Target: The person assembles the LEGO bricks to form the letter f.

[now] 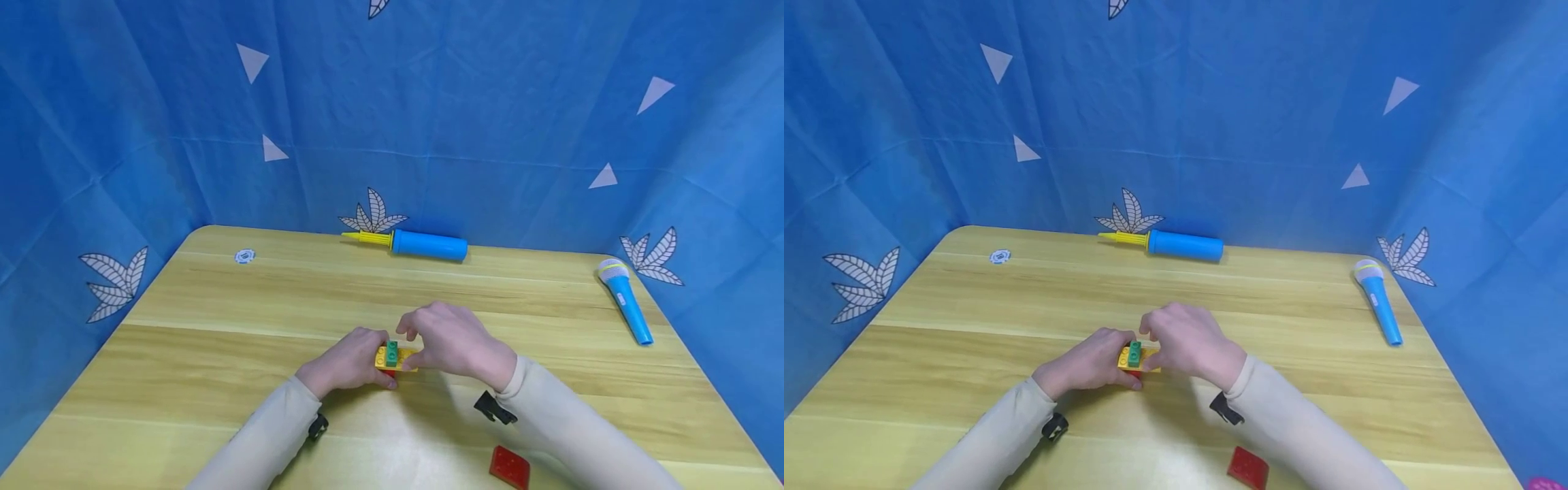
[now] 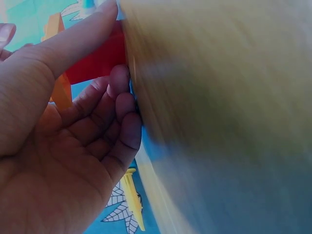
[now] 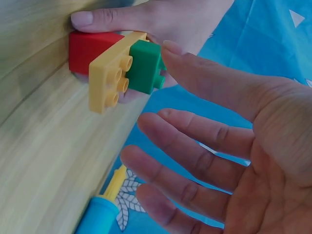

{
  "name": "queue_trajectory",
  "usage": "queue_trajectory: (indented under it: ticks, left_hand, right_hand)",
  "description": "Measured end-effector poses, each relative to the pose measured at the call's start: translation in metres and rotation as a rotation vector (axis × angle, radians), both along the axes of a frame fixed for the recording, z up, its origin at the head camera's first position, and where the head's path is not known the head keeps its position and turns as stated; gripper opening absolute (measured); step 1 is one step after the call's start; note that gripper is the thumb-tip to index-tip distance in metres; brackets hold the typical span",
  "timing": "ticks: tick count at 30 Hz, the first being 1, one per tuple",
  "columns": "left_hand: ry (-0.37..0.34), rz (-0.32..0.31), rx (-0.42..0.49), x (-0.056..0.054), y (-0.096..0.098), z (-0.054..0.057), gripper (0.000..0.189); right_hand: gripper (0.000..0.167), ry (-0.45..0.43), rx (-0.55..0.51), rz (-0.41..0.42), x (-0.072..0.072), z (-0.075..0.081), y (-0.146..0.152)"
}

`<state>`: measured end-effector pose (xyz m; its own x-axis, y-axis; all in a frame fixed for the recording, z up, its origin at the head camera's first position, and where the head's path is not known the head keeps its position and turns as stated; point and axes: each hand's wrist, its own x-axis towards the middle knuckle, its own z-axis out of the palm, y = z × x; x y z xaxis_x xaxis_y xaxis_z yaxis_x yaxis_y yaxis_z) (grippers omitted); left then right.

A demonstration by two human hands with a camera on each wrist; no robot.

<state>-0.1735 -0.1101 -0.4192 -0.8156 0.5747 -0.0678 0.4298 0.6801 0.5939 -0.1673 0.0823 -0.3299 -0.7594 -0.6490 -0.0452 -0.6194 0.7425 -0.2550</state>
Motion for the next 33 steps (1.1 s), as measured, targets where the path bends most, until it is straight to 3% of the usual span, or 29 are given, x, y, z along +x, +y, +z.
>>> queue_trajectory:
  ticks: [15, 33]
  left_hand:
    - [-0.009, 0.039, -0.043, 0.0, 0.003, 0.0, 0.056]
    - [-0.017, 0.041, -0.046, 0.001, 0.003, 0.001, 0.055]
  right_hand:
    - [0.046, 0.032, 0.028, -0.041, 0.018, 0.003, 0.035]
    - [0.044, -0.074, 0.033, -0.092, 0.051, -0.011, 0.067]
